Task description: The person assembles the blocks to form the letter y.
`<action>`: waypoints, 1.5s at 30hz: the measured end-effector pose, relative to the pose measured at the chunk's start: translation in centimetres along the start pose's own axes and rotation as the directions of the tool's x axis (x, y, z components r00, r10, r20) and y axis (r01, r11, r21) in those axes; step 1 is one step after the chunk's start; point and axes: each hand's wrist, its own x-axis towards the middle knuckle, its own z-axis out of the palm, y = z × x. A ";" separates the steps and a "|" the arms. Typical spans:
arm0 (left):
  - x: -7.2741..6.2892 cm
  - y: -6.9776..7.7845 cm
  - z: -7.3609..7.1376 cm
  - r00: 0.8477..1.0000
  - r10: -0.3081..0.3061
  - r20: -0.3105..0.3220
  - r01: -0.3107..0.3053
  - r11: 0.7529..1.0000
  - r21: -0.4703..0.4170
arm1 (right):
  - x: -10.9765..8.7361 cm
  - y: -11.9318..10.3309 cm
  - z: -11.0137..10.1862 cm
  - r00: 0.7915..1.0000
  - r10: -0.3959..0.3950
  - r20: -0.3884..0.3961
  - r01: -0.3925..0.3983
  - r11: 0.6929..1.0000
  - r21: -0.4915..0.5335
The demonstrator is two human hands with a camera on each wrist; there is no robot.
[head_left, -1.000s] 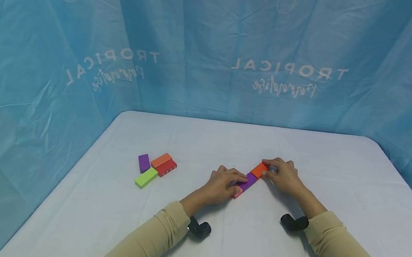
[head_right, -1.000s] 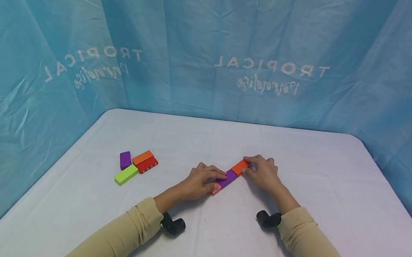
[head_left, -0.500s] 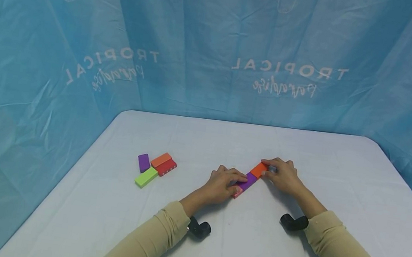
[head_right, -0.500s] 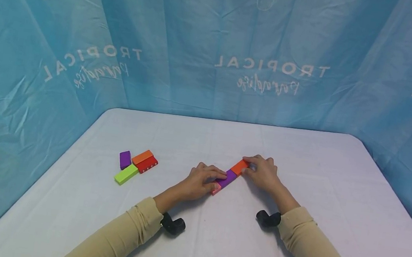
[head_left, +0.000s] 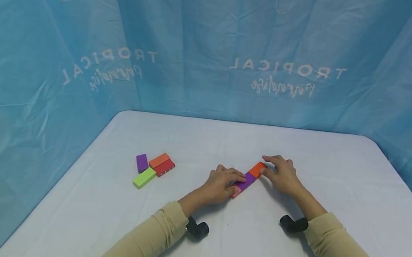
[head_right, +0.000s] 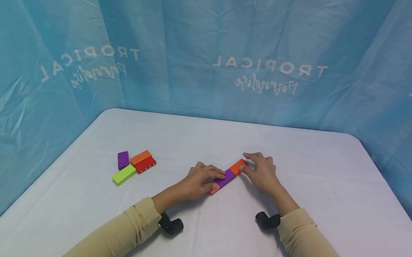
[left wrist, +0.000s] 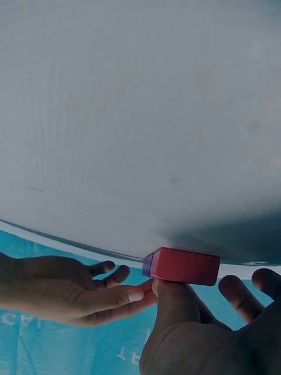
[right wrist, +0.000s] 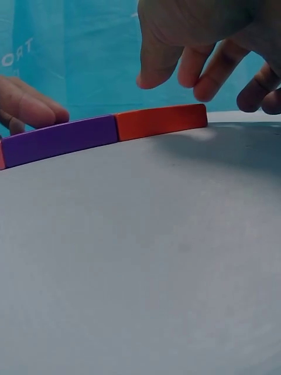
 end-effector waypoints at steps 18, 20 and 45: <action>-0.3 0.0 -0.5 0.999 -0.006 -0.035 0.002 0.994 -0.108 | -1.7 -2.4 1.0 0.991 0.005 -0.131 -0.006 1.000 -0.008; -0.4 -0.2 -0.6 0.998 -0.023 -0.054 0.016 0.992 -0.126 | -1.9 -2.7 1.2 0.989 -0.002 -0.145 -0.001 1.000 -0.016; -2.9 -2.9 -2.7 0.932 -0.313 -0.186 0.253 0.924 -0.286 | -3.8 -4.7 3.4 0.981 -0.065 -0.181 0.044 0.992 -0.118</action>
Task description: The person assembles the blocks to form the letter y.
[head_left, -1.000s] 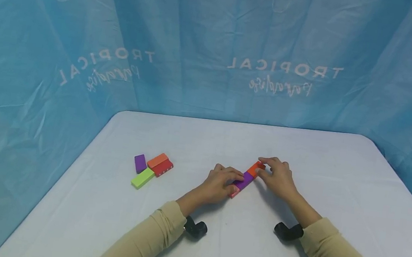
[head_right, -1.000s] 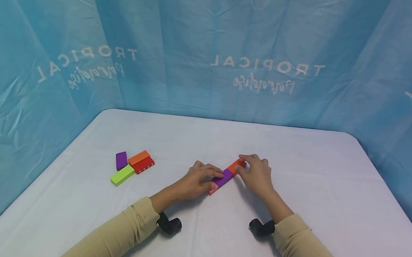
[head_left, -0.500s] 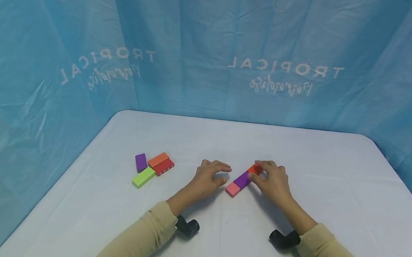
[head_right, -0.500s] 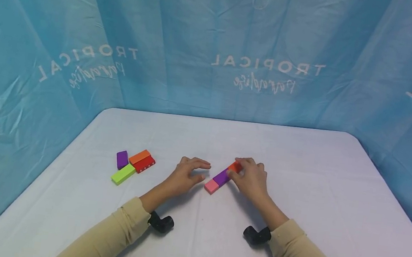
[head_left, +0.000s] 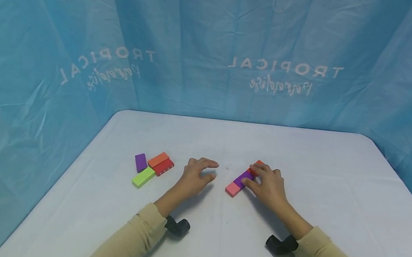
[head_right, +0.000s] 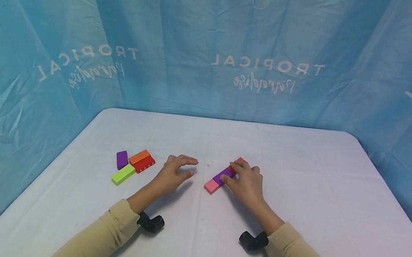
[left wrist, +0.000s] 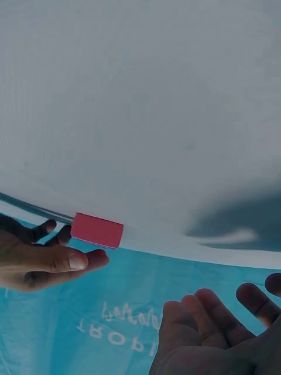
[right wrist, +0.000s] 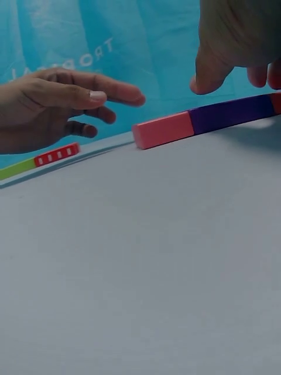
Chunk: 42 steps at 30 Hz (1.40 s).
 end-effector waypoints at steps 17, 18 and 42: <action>-1.0 -0.9 -1.6 0.999 0.011 -0.042 -0.011 1.000 -0.010 | -0.2 0.3 0.7 1.000 -0.004 -0.012 0.003 0.999 -0.055; -1.1 -0.9 -1.7 0.999 0.020 -0.042 -0.020 1.000 -0.010 | -0.2 0.3 0.7 1.000 -0.003 -0.010 0.003 0.998 -0.055; -5.3 -3.6 -5.6 0.968 -0.112 -0.224 0.110 0.994 -0.021 | -0.3 0.1 0.8 1.000 -0.010 0.003 0.010 0.997 -0.079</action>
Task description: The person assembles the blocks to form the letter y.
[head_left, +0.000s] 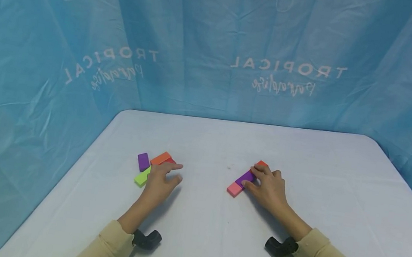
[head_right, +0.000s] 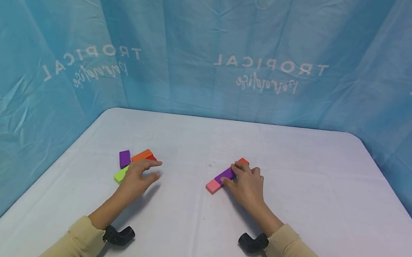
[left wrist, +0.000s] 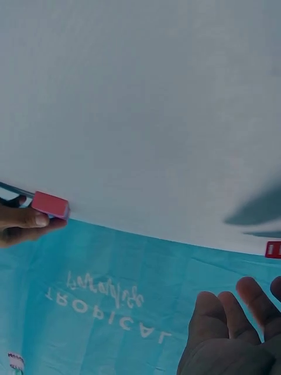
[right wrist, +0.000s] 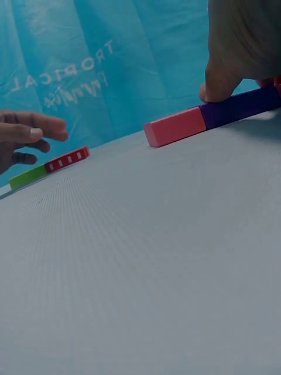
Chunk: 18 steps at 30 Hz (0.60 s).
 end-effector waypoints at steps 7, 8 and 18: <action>-0.2 -1.2 -1.6 0.998 -0.017 -0.063 0.019 0.999 0.040 | 0.0 0.0 0.0 1.000 0.003 0.005 -0.003 1.000 -0.003; -0.2 -1.4 -1.8 0.997 -0.025 -0.074 0.029 0.998 0.055 | 0.0 0.0 0.0 1.000 0.002 0.005 -0.002 1.000 -0.003; -0.4 -3.3 -3.7 0.983 -0.128 -0.132 0.150 0.974 0.168 | -0.1 -0.1 -0.1 1.000 0.000 0.005 0.000 1.000 -0.020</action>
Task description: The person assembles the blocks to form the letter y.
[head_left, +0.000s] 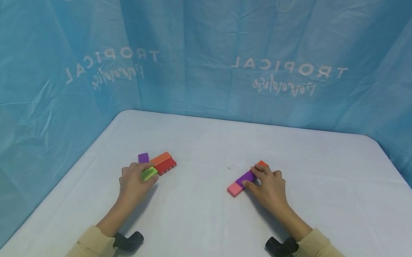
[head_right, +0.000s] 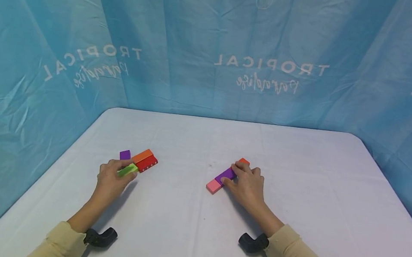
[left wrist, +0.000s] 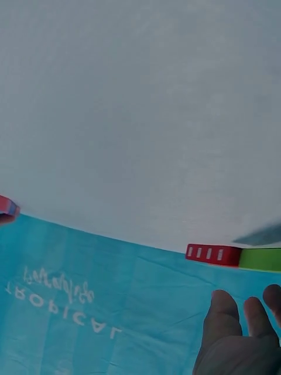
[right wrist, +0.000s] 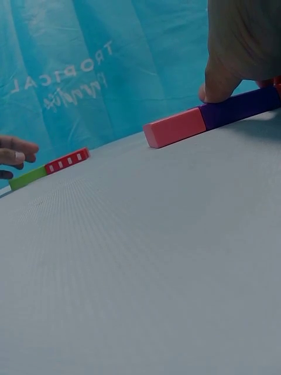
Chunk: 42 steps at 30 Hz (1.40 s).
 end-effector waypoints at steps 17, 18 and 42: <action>0.4 -2.3 -0.2 0.996 -0.089 0.014 0.089 0.996 0.032 | 0.0 0.1 0.1 1.000 -0.005 -0.009 0.005 1.000 0.011; 0.5 -2.3 -0.2 0.996 -0.089 0.013 0.089 0.995 0.035 | 0.0 0.1 0.1 1.000 -0.006 -0.009 0.006 1.000 0.012; 0.2 -2.1 -0.4 0.995 -0.096 0.005 0.096 0.995 0.015 | -0.1 0.1 0.3 1.000 -0.012 -0.021 0.012 1.000 0.004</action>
